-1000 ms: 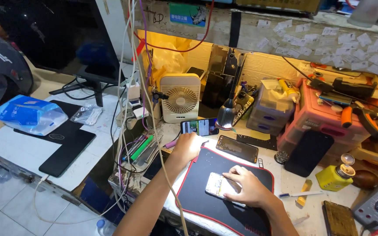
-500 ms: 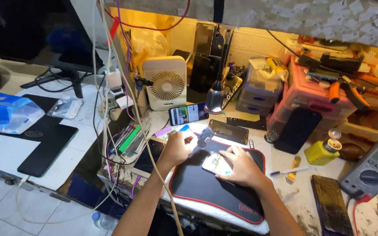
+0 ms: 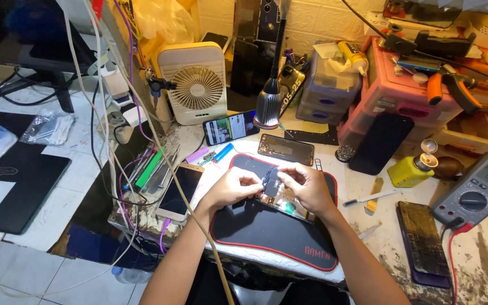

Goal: Inspecting and testing a smartphone motherboard and other internal components using a multimeter at a repair bench.

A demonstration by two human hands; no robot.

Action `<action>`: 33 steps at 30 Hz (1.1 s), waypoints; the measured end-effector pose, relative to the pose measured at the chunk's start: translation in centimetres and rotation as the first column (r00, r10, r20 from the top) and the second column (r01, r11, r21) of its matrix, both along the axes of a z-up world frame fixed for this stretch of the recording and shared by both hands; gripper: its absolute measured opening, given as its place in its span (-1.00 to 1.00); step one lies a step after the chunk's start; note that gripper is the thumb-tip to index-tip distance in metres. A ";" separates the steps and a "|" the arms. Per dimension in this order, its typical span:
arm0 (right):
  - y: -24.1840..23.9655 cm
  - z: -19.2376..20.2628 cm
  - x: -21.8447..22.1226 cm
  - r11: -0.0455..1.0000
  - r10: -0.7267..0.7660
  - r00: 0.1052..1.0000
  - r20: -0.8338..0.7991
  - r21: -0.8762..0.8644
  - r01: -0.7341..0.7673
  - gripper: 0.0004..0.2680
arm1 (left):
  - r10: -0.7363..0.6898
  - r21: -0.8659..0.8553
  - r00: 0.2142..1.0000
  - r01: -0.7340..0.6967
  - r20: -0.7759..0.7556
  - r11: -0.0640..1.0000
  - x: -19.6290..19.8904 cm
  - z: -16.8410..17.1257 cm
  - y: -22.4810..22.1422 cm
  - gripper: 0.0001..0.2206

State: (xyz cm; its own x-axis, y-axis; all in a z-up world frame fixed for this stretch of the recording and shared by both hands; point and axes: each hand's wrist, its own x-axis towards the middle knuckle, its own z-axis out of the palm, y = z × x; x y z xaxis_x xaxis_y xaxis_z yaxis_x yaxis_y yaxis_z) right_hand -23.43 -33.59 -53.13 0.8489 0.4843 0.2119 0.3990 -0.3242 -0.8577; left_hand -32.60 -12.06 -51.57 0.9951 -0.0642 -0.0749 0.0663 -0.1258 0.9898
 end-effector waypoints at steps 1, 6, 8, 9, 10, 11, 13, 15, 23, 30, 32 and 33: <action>0.1 0.0 -0.1 0.997 0.026 0.993 -0.112 0.082 -0.017 -0.85 | -0.011 0.003 1.000 0.011 -0.006 1.000 -0.1 0.0 0.1 -0.91; 0.3 -0.4 0.2 0.983 0.056 0.940 -0.335 0.181 0.006 -0.85 | -0.024 0.085 0.999 0.021 0.038 0.996 0.1 -0.6 0.6 -0.91; 0.2 -0.9 0.4 0.984 0.012 0.930 -0.367 0.170 0.054 -0.86 | 0.019 0.180 0.996 -0.035 0.090 0.983 0.4 -0.8 0.9 -0.87; 0.5 -0.9 0.2 0.983 0.000 0.931 -0.365 0.172 0.067 -0.86 | 0.005 0.181 0.996 -0.022 0.092 0.983 0.7 -1.6 1.4 -0.87; 0.5 -0.9 0.0 0.983 -0.004 0.925 -0.379 0.166 0.072 -0.86 | 0.033 0.194 0.992 -0.056 0.118 0.979 0.9 -2.6 1.5 -0.85; 0.5 -0.9 -0.3 0.984 -0.008 0.919 -0.394 0.160 0.078 -0.86 | 0.061 0.207 0.988 -0.091 0.145 0.974 1.1 -3.5 1.7 -0.83; 0.5 -1.3 0.0 0.985 -0.021 0.923 -0.384 0.150 0.085 -0.86 | 0.054 0.202 0.984 -0.088 0.168 0.975 1.4 -3.7 1.7 -0.83; 0.4 -1.3 -0.2 0.987 -0.029 0.923 -0.383 0.136 0.087 -0.86 | 0.054 0.195 0.982 -0.089 0.181 0.977 1.2 -4.0 1.5 -0.82; 0.8 -1.9 0.0 0.996 -0.054 0.943 -0.327 0.048 0.073 -0.86 | 0.061 0.192 0.983 -0.094 0.174 0.977 1.0 -3.1 1.2 -0.81; 0.8 -2.1 0.0 0.997 -0.066 0.959 -0.277 0.018 0.074 -0.87 | 0.025 0.175 0.990 -0.050 0.142 0.983 1.0 -3.0 1.1 -0.80; 0.7 -2.5 0.0 0.997 -0.062 0.962 -0.264 0.020 0.070 -0.88 | 0.031 0.138 0.992 -0.048 0.125 0.989 0.8 -2.5 0.9 -0.79; 0.8 -2.0 -0.2 0.997 -0.069 0.962 -0.264 0.021 0.077 -0.88 | 0.023 0.139 0.992 -0.041 0.125 0.990 0.9 -2.5 0.9 -0.79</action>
